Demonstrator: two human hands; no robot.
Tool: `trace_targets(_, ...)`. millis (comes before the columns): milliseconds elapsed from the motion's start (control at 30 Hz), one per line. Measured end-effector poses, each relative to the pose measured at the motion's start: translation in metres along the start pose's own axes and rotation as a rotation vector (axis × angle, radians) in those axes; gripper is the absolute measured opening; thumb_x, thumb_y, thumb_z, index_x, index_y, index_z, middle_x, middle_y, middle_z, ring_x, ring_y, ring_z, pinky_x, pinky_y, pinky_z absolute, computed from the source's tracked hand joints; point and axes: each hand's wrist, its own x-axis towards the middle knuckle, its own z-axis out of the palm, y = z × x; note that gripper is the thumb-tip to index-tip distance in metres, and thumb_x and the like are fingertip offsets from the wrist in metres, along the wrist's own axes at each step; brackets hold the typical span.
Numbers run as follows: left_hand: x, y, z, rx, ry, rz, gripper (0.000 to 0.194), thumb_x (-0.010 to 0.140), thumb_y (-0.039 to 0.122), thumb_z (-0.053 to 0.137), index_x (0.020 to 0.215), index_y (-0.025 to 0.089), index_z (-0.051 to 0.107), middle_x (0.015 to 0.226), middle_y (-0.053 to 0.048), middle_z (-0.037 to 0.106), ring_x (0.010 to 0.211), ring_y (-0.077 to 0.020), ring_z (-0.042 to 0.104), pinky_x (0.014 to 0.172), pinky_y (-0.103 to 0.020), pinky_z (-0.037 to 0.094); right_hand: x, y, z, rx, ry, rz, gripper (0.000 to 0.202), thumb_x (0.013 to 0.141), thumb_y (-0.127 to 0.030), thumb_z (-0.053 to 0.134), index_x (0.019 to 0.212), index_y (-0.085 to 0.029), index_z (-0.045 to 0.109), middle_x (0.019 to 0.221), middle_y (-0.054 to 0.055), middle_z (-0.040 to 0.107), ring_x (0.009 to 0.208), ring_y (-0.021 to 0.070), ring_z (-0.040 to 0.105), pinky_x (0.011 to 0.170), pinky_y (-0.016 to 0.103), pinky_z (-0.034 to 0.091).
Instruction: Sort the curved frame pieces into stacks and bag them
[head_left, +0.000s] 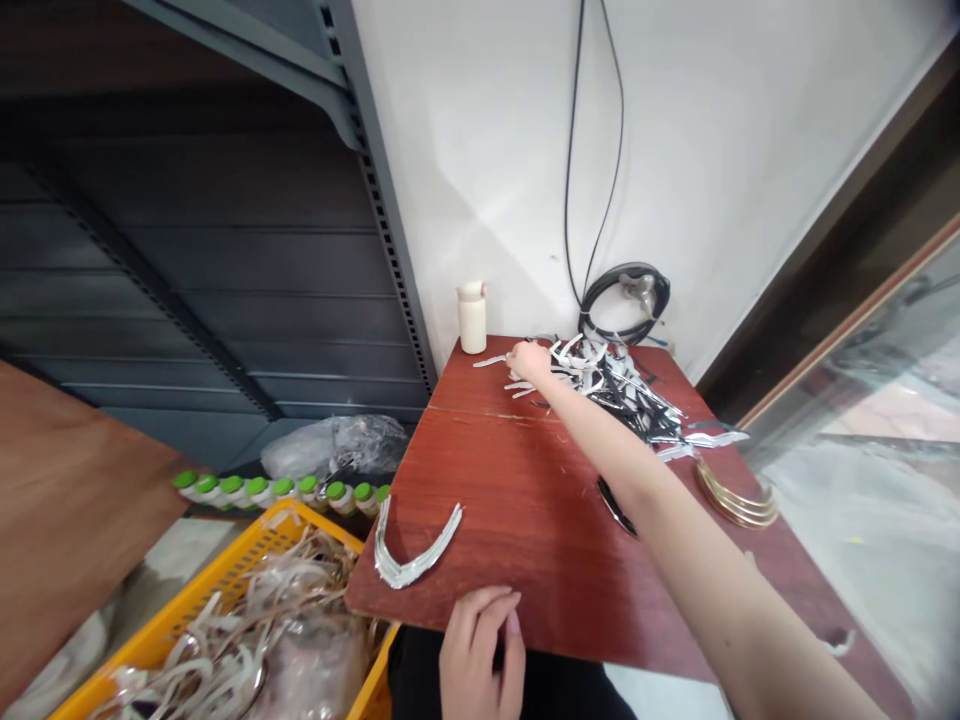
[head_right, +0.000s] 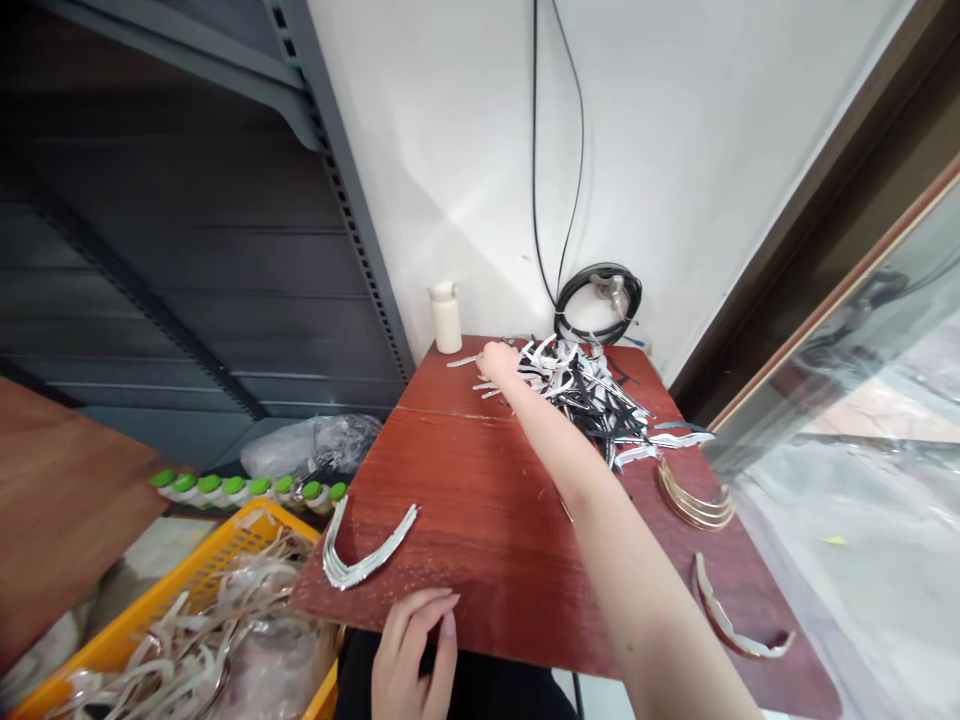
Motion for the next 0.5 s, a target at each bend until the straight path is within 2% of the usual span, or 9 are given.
trace_targets(133,0.000,-0.001,-0.004,-0.018,-0.014,0.020,0.024,0.089,0.011,0.053,0.106,0.022,0.065,0.097,-0.006,0.067,0.091,-0.0172,0.066,0.079,-0.028,0.057,-0.018,0.013,-0.027,0.208,0.011,-0.078,0.041,0.098,-0.045,0.042,0.099,-0.016,0.070,0.095,0.011,0.074,0.087,0.0219,0.068,0.077,0.030,0.049)
trace_targets(233,0.001,0.001,-0.007,-0.011,-0.017,0.020,0.024,0.090,0.011,0.052,0.108,0.021,0.065,0.098,-0.006,0.067,0.092,-0.0177,0.066,0.080,-0.030,0.057,-0.053,0.025,-0.053,0.457,-0.062,-0.211,0.039,0.097,-0.051,0.043,0.103,-0.019,0.063,0.092,0.005,0.072,0.076,0.0155,0.064,0.071,0.027,0.049)
trace_targets(333,-0.001,0.003,-0.006,0.018,-0.007,-0.009,0.026,0.091,0.013,0.053,0.113,0.021,0.063,0.100,-0.007,0.067,0.094,-0.0189,0.066,0.081,-0.032,0.057,-0.103,0.036,-0.081,0.886,-0.325,-0.376,0.039,0.087,-0.058,0.060,0.091,-0.018,0.060,0.079,0.002,0.066,0.072,0.0147,0.059,0.071,0.029,0.047)
trace_targets(433,-0.003,0.004,-0.004,0.054,0.022,-0.025,0.031,0.091,0.015,0.054,0.121,0.020,0.060,0.104,-0.009,0.066,0.097,-0.0205,0.065,0.083,-0.034,0.056,-0.152,0.041,-0.106,0.926,-0.580,-0.383,0.033,0.085,-0.051,0.066,0.084,-0.018,0.062,0.073,-0.001,0.059,0.071,0.0130,0.053,0.075,0.029,0.044)
trace_targets(500,-0.004,0.005,-0.003,0.066,0.039,-0.027,0.034,0.091,0.016,0.054,0.125,0.019,0.058,0.107,-0.010,0.066,0.100,-0.0216,0.064,0.085,-0.036,0.056,-0.175,0.041,-0.116,0.909,-0.788,-0.340,0.030,0.085,-0.047,0.067,0.084,-0.017,0.065,0.074,-0.001,0.058,0.068,0.0118,0.050,0.075,0.029,0.044)
